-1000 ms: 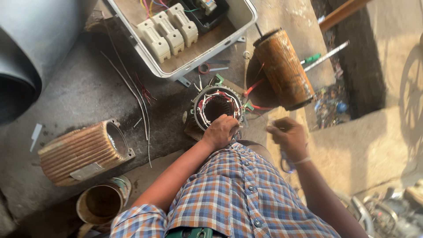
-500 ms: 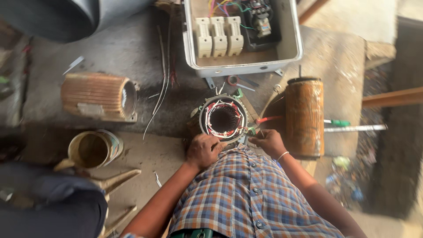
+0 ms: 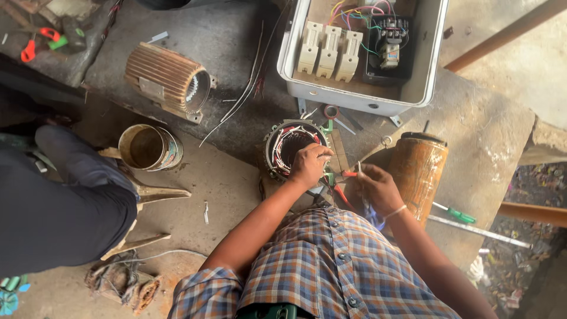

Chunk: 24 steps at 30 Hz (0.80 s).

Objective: The person works on an electric motor stator on a concrete workbench, threading and pressing insulated wire into the stator slots by hand and using pliers and scissors to cut and trim wire ends. They repeatedly reach for wire, form coils, and seat the windings inside the motor housing.

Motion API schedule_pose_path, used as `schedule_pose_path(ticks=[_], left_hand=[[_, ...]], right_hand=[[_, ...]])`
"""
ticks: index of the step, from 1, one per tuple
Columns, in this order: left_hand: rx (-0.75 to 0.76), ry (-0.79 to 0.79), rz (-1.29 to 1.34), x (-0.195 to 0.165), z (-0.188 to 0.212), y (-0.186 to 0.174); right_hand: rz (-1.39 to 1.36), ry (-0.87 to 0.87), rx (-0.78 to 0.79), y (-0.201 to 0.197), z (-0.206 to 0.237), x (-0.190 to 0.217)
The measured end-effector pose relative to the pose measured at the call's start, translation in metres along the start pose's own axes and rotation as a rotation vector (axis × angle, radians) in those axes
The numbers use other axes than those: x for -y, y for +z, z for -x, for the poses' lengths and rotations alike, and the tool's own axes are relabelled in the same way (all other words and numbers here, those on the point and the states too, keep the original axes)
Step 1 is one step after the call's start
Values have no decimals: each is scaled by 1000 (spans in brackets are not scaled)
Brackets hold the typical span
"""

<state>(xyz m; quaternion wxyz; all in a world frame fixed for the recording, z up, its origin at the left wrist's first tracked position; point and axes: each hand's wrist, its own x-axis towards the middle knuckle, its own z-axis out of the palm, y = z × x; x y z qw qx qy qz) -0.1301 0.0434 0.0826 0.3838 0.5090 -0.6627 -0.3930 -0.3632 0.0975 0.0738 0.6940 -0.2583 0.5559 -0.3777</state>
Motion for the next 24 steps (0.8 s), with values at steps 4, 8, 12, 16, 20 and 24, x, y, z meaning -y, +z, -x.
schedule_pose_path(ticks=[4, 8, 12, 16, 20, 24], left_hand=[[30, -46, 125, 9, -1, 6], [11, -80, 37, 15, 0, 10], [12, -78, 113, 21, 1, 15], [9, 23, 83, 26, 7, 20], [59, 25, 122, 27, 10, 21], [94, 13, 83, 27, 11, 23]], right_hand=[[450, -174, -47, 6, -34, 15], [608, -299, -12, 19, -51, 26], [1072, -732, 11, 28, -37, 42], [1204, -791, 133, 38, -25, 64], [1452, -1027, 363, 47, -28, 83], [1479, -1130, 507, 47, -33, 90]])
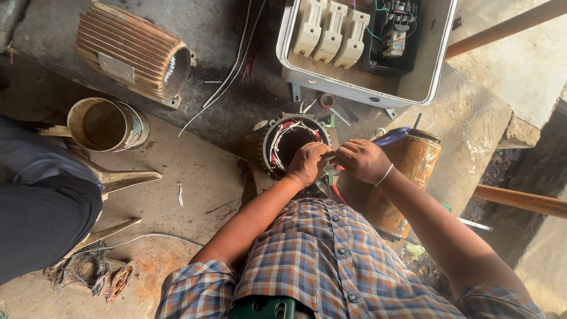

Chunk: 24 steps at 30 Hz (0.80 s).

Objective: The person works on an electric motor stator on a concrete workbench, threading and pressing insulated wire into the stator slots by hand and using pliers and scissors to cut and trim wire ends. They repeatedly reach for wire, form coils, and seat the windings inside the motor housing.

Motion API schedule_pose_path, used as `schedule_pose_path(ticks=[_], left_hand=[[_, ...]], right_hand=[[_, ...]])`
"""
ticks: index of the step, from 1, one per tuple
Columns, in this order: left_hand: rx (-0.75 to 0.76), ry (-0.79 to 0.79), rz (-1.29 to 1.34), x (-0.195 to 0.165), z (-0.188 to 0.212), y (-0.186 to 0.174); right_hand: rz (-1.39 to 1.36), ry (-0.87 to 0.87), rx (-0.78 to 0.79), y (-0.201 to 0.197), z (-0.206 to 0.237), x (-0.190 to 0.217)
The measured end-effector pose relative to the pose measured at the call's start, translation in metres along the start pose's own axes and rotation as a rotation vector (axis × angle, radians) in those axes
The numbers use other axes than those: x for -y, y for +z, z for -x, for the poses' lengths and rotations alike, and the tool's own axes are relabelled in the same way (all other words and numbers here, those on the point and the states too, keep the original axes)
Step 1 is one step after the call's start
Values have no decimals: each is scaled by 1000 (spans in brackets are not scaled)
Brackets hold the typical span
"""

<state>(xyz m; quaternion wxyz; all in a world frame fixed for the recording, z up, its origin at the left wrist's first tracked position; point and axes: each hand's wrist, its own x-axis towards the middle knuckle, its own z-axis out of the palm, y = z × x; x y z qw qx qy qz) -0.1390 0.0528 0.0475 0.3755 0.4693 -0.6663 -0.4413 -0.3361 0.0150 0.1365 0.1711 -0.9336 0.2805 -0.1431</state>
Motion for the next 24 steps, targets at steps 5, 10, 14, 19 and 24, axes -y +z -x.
schedule_pose_path(ticks=[5, 10, 14, 19, 24], left_hand=[[-16, 64, -4, -2, -1, 4], [28, 41, -32, -6, -1, 1], [-12, 59, -36, -7, -2, 0], [6, 62, -52, -6, -1, 0], [3, 68, -62, -6, -2, -1]], right_hand=[[-19, 51, 43, -1, 17, 4], [107, 128, 16, 5, 20, 12], [89, 111, -59, 5, 16, 15], [42, 167, -42, -1, 18, 18], [165, 161, -44, 6, 20, 21]])
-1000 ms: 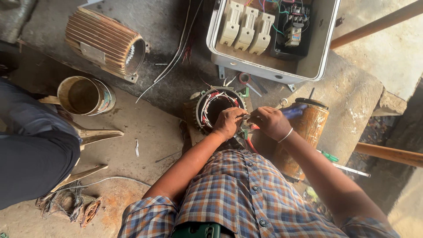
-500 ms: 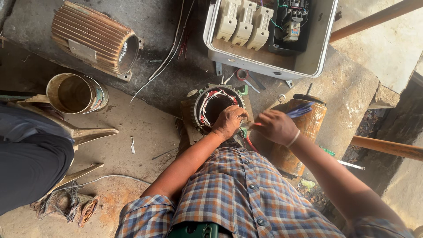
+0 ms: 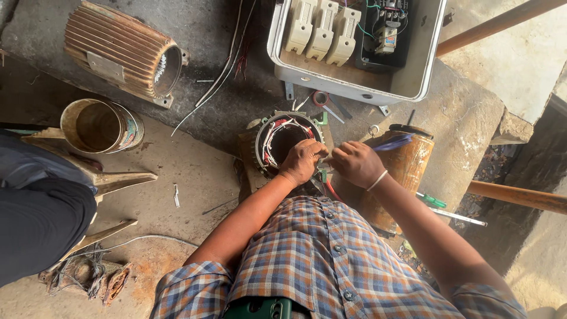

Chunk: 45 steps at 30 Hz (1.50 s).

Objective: The person works on an electric motor stator on a concrete workbench, threading and pressing insulated wire into the stator slots by hand and using pliers and scissors to cut and trim wire ends. They repeatedly reach for wire, form coils, and seat the windings inside the motor housing.

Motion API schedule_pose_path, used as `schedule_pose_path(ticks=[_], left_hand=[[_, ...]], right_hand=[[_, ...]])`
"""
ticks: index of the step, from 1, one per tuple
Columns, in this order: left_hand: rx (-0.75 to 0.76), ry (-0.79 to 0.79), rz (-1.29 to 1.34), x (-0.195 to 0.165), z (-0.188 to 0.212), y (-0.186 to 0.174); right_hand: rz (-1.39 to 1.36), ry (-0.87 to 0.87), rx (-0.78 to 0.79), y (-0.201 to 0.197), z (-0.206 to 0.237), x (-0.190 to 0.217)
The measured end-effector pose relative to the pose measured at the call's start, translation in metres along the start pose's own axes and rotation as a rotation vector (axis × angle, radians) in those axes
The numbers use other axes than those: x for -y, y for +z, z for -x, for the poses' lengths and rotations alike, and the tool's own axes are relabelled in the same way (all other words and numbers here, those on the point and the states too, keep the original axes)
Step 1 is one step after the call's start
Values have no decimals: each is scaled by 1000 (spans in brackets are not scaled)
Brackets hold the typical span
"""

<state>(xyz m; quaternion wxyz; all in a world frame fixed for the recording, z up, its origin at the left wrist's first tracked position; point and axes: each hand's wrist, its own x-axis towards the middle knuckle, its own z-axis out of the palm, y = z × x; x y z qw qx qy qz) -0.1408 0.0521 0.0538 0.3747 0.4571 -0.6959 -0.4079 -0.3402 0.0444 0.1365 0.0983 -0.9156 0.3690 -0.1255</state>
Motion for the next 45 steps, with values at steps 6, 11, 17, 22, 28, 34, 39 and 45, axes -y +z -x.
schedule_pose_path(ticks=[6, 11, 17, 22, 28, 34, 39, 45], left_hand=[[6, -1, 29, 1, 2, 2], [-5, 16, 6, 2, 0, 1], [-3, 13, 31, 0, 3, 1], [-16, 5, 64, -1, 1, 2], [-25, 12, 57, -1, 1, 3], [-10, 2, 59, 0, 1, 3], [-3, 14, -5, 1, 2, 4], [26, -19, -32, 1, 3, 6]], right_hand=[[-31, 147, -5, -1, 10, 6], [-34, 54, 24, 6, -2, 7], [-173, 310, 33, 5, 34, 4], [-498, 690, -79, 36, 45, -14], [-1240, 1152, -184, 81, 82, 13], [-1332, 1091, -313, 88, 80, 17], [-1204, 1141, -364, 77, 47, 25], [-1168, 1225, -336, 68, 21, 37]])
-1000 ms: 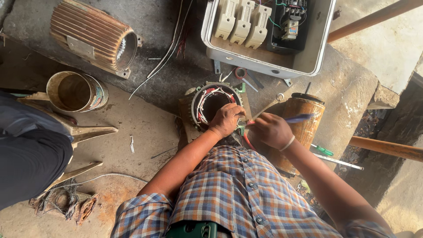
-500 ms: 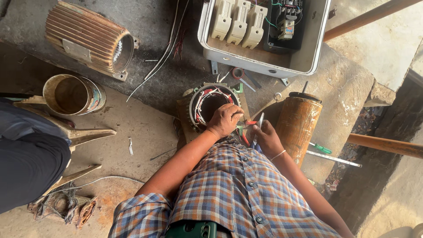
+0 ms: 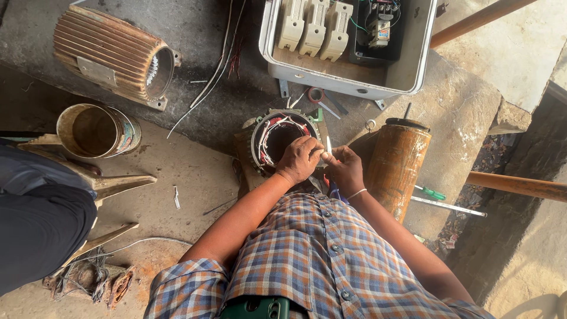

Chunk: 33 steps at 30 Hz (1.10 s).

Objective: The person works on an electric motor stator on a concrete workbench, threading and pressing insulated wire into the stator slots by hand and using pliers and scissors to cut and trim wire ends. They repeatedly reach for wire, form coils, and seat the windings inside the motor housing.

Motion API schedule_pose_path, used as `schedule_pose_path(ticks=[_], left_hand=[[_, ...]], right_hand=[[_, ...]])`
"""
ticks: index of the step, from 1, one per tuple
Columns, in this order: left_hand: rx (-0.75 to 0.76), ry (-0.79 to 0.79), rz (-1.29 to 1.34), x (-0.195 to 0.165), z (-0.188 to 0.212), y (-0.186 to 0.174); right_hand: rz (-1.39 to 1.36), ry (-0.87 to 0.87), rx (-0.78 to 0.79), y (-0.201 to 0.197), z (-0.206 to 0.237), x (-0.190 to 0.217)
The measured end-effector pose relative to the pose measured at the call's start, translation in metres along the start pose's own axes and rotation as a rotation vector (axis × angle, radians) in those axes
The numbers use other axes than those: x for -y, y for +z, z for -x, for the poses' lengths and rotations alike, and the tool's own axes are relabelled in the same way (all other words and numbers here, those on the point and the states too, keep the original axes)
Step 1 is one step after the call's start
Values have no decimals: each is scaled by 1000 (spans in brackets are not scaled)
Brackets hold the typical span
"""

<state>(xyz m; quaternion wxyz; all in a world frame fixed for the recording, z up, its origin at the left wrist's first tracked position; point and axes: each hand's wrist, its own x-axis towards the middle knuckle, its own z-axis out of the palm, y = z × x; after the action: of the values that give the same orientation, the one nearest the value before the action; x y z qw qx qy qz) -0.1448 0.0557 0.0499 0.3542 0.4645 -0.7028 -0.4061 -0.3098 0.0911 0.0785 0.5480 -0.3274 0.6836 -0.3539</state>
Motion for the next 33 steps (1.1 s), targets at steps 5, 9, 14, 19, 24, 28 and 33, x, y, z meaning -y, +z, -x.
schedule_pose_path(ticks=[5, 9, 14, 19, 24, 28, 33], left_hand=[[-1, 6, 2, 1, 0, 0], [-1, 27, -6, -1, 0, -1], [31, -6, -36, -5, -1, -4], [-10, 2, 24, -7, -1, -4], [-7, 13, -33, -5, -3, -2], [-48, 35, 40, -5, -1, -2], [-60, 50, 70, -6, -1, -1]], right_hand=[[-185, 36, 50, 2, -1, -3], [-200, 7, 45, 4, -5, -8], [-172, 48, 26, -4, -4, -4], [-233, 9, 12, -18, 0, 5], [-13, -50, 50, -8, -9, 1], [23, -85, 49, -39, -5, -1], [55, 153, 139, -65, 13, -3]])
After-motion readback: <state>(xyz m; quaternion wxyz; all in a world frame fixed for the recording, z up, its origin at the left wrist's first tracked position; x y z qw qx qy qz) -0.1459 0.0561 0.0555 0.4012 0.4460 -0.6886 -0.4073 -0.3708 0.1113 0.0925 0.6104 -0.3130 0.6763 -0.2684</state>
